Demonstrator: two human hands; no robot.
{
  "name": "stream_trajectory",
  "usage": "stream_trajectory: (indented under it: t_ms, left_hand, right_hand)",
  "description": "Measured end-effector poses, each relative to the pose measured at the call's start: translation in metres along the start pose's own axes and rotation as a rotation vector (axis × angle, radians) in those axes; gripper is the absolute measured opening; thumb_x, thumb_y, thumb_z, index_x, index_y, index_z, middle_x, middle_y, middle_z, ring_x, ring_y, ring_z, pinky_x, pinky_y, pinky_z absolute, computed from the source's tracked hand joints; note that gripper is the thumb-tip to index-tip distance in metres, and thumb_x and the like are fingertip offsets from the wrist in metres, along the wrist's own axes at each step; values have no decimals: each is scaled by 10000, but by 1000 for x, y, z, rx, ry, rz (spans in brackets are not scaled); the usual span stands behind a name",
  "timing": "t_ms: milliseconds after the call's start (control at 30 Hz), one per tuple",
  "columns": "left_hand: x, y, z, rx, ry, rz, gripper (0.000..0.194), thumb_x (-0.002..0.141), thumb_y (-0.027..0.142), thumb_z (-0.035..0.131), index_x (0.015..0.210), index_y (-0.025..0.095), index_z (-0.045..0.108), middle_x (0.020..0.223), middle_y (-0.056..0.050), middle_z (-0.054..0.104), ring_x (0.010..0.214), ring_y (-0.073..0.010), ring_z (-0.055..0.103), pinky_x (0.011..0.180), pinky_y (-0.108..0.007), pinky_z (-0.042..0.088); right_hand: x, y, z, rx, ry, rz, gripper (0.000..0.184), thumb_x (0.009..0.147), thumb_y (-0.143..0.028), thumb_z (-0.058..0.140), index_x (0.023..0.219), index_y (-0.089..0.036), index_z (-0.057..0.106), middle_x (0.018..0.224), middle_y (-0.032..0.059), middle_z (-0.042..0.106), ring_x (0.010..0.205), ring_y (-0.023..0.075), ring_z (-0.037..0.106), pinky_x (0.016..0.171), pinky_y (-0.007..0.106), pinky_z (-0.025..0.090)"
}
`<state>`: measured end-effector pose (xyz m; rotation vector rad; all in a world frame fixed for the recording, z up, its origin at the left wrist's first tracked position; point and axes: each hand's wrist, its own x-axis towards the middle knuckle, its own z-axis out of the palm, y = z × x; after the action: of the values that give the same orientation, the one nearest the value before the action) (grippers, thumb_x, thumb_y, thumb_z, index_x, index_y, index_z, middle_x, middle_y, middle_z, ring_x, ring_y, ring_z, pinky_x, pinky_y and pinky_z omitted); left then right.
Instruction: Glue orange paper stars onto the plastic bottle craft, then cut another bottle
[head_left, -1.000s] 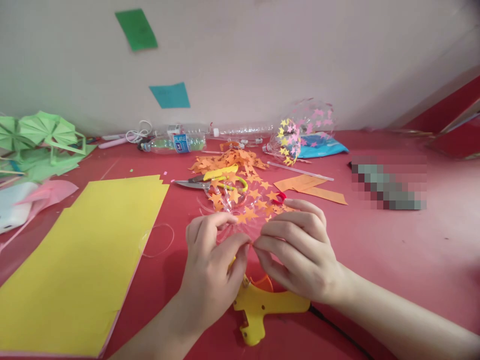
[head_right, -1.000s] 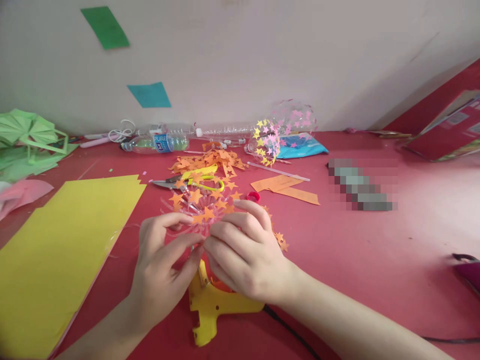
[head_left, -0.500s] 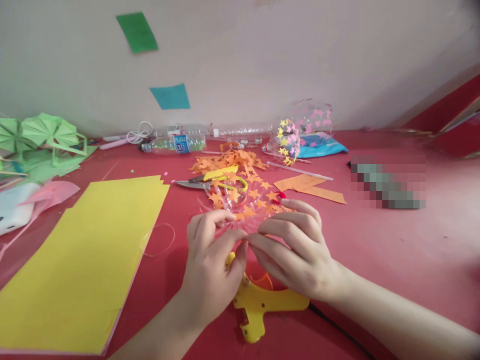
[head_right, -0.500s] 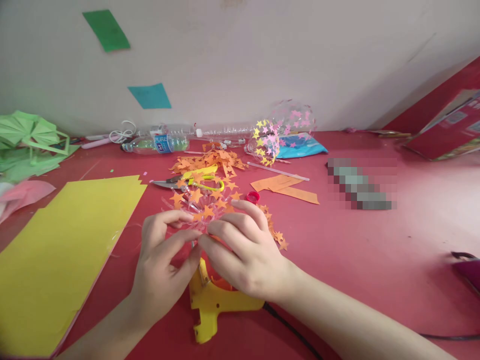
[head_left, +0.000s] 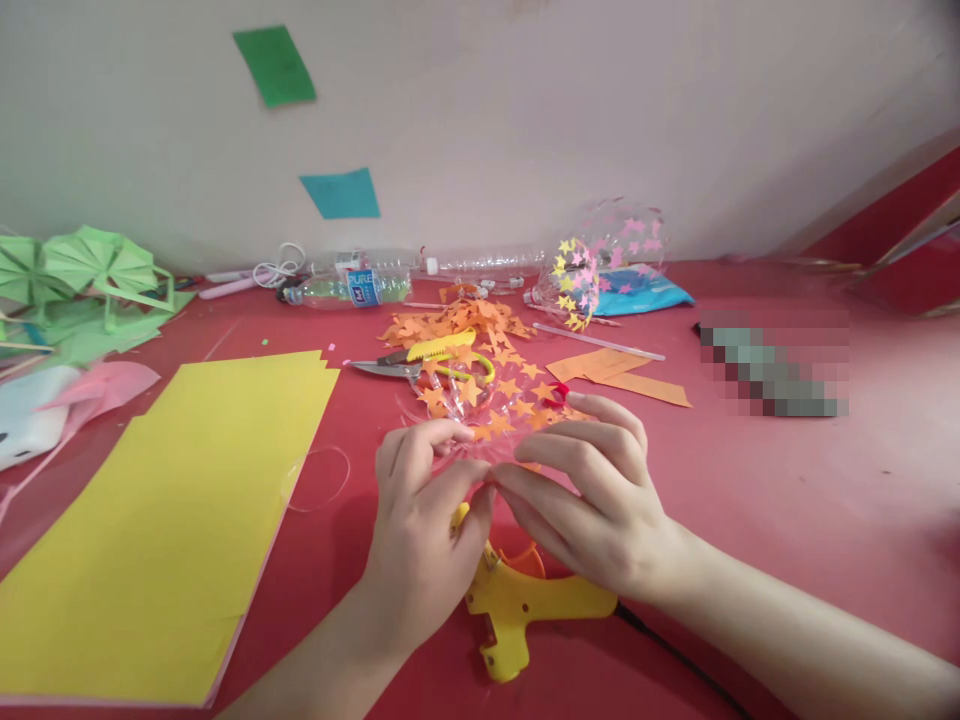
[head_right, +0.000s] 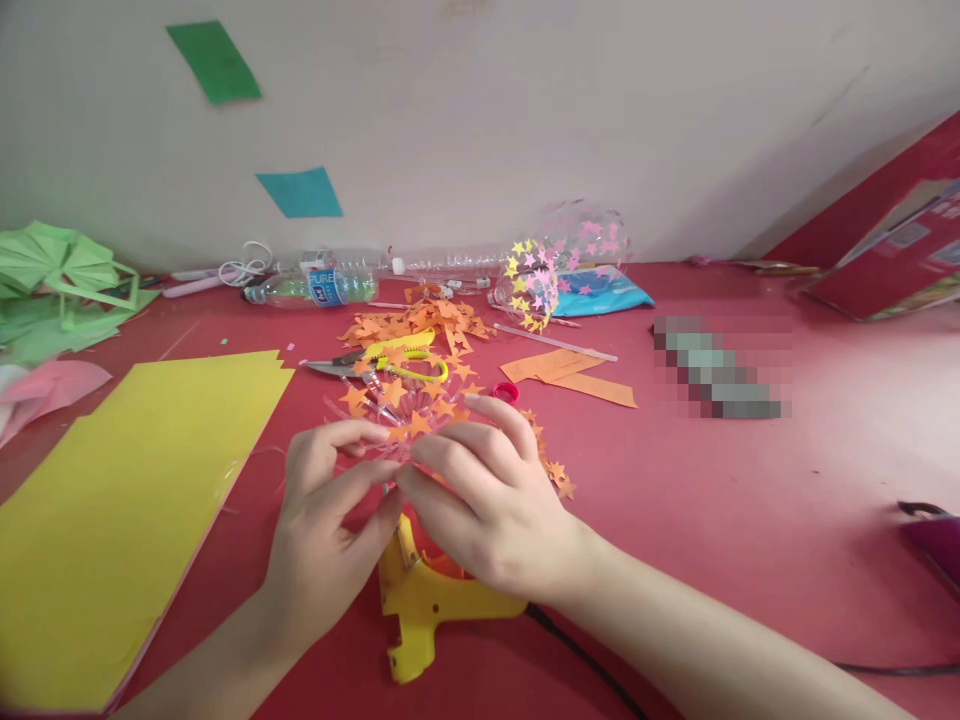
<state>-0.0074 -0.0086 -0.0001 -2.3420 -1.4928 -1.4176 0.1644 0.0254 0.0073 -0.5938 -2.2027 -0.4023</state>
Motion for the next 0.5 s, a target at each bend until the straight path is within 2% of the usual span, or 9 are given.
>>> stream_trajectory:
  t_ms: [200, 500]
  left_hand:
    - [0, -1, -1, 20, 0, 4, 160, 805, 43, 607, 873, 187, 618, 1051, -61, 530, 970, -200, 496, 814, -375, 483]
    - [-1, -1, -1, 15, 2, -2, 154, 802, 39, 616, 870, 176, 637, 1057, -62, 537, 980, -195, 495, 830, -366, 474]
  right_hand:
    - [4, 0, 1, 61, -45, 76, 112, 826, -192, 646, 924, -246, 644, 900, 18, 639, 900, 205, 532, 991, 486, 397]
    - [9, -1, -1, 147, -53, 151, 51, 854, -173, 599, 867, -217, 621, 850, 24, 641, 860, 188, 517, 1001, 468, 387]
